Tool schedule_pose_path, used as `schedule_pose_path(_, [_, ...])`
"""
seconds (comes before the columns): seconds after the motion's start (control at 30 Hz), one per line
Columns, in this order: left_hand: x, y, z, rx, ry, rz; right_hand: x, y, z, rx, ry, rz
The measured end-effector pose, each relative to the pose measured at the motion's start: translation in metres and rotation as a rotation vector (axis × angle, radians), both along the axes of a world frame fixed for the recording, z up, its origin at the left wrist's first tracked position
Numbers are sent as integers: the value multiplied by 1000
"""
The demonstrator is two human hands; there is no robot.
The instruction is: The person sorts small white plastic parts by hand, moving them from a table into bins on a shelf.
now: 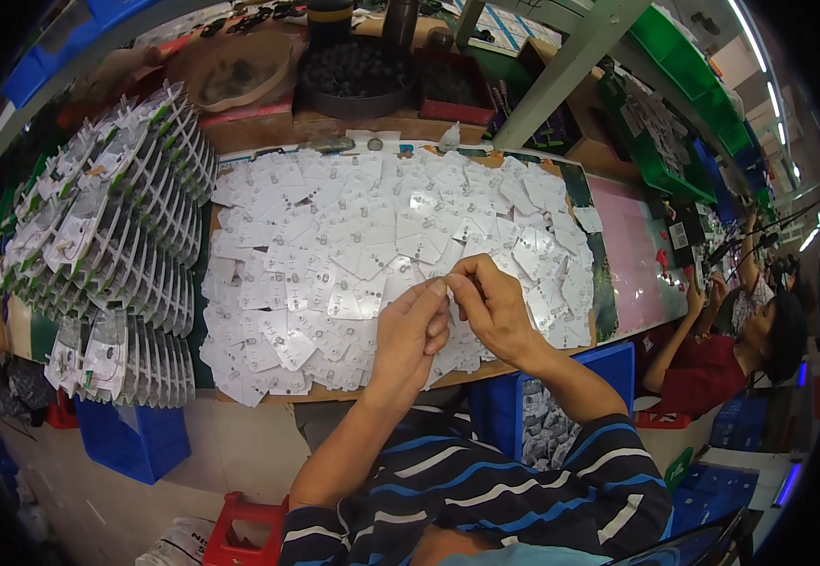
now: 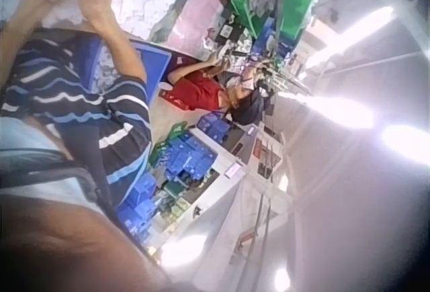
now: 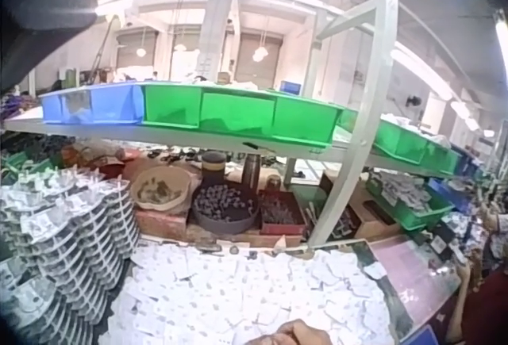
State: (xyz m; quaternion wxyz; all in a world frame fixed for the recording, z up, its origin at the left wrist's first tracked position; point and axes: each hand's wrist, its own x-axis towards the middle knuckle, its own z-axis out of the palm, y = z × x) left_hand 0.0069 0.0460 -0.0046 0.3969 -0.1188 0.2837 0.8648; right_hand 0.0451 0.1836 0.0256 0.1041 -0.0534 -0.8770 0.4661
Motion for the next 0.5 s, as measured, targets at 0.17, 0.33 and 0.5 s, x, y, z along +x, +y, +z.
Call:
schedule_pose_path(0.17, [-1,-2,-1,-3,3,17,-1,-3,6,-228,-122,8])
schedule_pose_path(0.33, [-2,-3,-2,-6,0,30,-2,-8,8,-523,-200,-9])
schedule_pose_path(0.5, [-4,-4,2,-9,-14,32,0,-9,2,-470,-148,-16])
